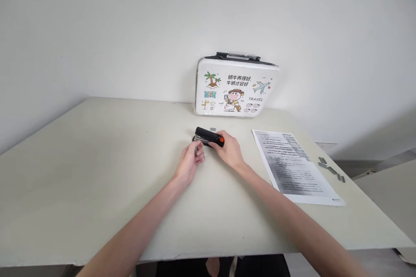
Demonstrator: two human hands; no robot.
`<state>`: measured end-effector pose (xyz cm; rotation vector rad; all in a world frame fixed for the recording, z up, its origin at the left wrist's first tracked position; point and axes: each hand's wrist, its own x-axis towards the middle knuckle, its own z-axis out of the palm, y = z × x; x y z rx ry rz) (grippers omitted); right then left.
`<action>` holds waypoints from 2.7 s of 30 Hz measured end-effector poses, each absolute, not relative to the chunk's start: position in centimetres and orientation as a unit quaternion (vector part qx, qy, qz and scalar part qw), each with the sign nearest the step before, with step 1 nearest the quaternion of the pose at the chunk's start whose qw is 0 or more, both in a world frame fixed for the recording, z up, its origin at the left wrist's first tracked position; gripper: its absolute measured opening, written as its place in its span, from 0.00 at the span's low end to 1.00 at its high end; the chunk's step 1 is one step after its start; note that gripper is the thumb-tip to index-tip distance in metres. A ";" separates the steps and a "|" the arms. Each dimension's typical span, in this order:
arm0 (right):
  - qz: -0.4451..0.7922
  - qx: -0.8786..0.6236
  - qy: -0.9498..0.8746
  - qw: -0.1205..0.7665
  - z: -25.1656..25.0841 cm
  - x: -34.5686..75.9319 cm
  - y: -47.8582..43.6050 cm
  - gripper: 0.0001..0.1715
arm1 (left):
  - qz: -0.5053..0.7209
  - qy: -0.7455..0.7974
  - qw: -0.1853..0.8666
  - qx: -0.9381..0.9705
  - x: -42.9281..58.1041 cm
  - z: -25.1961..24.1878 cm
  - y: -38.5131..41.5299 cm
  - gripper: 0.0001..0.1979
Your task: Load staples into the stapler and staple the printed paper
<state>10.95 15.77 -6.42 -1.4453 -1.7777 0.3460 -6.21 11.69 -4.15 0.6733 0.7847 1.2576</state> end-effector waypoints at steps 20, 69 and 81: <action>0.019 -0.430 -0.812 0.393 -4.7 8.4 11.3 0.11 | 0.540 0.300 0.771 0.155 -6.4 -3.1 11.3 0.23; 0.040 -0.673 -0.710 0.206 -8.2 35.7 -4.1 0.31 | 0.450 0.387 0.711 0.377 -5.4 -2.0 12.0 0.16; 0.008 -0.604 -0.776 0.181 -5.6 22.4 -8.1 0.27 | 0.343 0.393 0.275 0.808 -5.2 -2.3 10.0 0.22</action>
